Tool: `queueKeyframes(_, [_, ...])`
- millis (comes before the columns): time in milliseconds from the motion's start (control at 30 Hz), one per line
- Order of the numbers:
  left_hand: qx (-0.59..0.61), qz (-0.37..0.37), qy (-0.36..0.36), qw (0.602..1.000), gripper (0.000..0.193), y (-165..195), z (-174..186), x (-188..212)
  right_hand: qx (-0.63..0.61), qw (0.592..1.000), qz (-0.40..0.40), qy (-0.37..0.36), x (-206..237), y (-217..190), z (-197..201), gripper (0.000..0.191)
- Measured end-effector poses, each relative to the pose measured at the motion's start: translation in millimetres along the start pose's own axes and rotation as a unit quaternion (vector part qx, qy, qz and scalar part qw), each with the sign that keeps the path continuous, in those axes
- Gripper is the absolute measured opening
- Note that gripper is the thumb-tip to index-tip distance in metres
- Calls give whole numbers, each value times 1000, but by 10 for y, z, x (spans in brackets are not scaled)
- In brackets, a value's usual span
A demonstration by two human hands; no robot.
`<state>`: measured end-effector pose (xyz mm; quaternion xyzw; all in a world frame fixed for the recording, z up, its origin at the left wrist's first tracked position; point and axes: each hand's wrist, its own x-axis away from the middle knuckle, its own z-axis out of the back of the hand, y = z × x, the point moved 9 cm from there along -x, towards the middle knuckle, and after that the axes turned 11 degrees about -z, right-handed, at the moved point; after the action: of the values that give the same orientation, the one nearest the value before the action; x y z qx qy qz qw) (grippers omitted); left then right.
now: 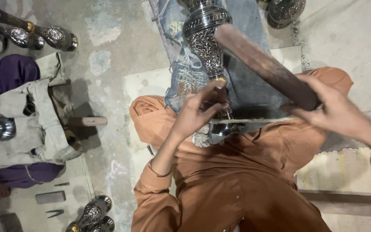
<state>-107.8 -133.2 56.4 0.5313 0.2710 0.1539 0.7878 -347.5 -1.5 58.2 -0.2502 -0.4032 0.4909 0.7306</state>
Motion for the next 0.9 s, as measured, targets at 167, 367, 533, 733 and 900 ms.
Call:
queueKeyframes(167, [-87, -102, -14, 991, 51, 173, -6, 16, 202, 976, 48, 72, -9, -181, 246, 66])
queueKeyframes(367, [-60, -18, -26, 998, 50, 3, 32, -23, 394, 913, 40, 96, -51, -325, 328, 68])
queueKeyframes(533, [-106, -98, -3, 990, 46, 171, 71, -9, 421, 893, 111, 115, -10, -585, 362, 73])
queueKeyframes(733, [-131, -4, -10, 991, 45, -24, 100, 22, 449, 874, 130, 132, -73, -1025, 458, 75])
queueKeyframes(900, [-30, -46, 28, 998, 47, 43, 103, 53, 230, 935, 167, 213, 14, -1151, 669, 72])
